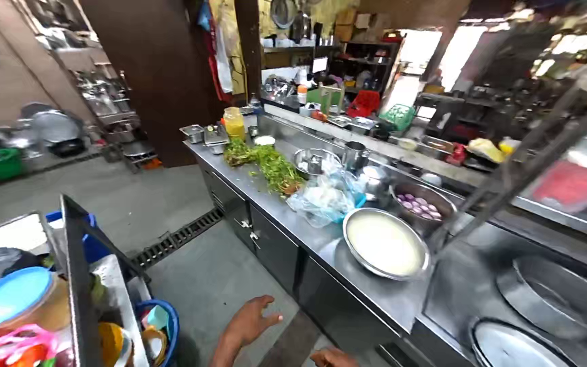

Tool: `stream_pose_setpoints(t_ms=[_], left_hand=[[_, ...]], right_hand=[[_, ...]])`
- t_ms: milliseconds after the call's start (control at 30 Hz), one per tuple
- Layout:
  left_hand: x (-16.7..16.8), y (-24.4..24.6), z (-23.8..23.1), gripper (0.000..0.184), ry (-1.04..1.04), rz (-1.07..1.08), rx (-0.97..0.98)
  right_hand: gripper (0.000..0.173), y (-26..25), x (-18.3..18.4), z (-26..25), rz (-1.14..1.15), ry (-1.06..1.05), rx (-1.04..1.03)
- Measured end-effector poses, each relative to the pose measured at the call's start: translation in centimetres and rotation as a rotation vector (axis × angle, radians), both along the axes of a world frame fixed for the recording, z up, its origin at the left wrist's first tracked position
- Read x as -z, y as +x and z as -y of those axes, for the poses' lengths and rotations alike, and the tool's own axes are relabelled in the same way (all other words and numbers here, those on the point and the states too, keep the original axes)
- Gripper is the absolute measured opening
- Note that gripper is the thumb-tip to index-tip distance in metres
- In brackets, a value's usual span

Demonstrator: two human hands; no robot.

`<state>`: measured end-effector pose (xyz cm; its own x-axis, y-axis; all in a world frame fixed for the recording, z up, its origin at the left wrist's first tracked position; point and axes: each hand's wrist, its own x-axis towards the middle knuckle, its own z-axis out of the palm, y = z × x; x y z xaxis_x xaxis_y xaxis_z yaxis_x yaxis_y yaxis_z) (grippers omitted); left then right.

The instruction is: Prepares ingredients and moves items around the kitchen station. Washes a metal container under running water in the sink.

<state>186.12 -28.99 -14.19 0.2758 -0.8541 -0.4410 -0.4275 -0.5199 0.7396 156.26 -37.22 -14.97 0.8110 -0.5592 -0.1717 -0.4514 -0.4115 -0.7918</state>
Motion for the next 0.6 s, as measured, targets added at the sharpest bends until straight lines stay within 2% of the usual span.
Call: stream_pose_setpoints(t_ms=[67,200,300,433,533,600], left_hand=[[-0.6,5.8,1.0,0.076,0.076,0.031,-0.022],[-2.2,17.5,1.9,0.073,0.007,-0.035,-0.241],[-2.1,27.0,2.9,0.072,-0.013,-0.012,-0.395],[0.2,40.3,6.1,0.074,-0.012,-0.008,-0.431],[1.6,51.8,8.9,0.074,-0.001,-0.009,-0.367],[1.4,58.5,10.5,0.073,0.015,-0.008,-0.367]], right_hand=[[0.035,7.0,-1.2,4.1,-0.039,-0.052,-0.122],[0.035,21.8,-3.3,12.3,-0.013,-0.061,-0.357],[0.036,33.7,-3.0,17.0,-0.006,-0.082,-0.464],[0.036,48.9,-1.1,20.7,-0.032,-0.093,-0.483],[0.035,59.3,0.0,22.2,-0.039,-0.050,-0.409],[0.036,64.7,0.1,23.1,-0.056,-0.009,-0.349]])
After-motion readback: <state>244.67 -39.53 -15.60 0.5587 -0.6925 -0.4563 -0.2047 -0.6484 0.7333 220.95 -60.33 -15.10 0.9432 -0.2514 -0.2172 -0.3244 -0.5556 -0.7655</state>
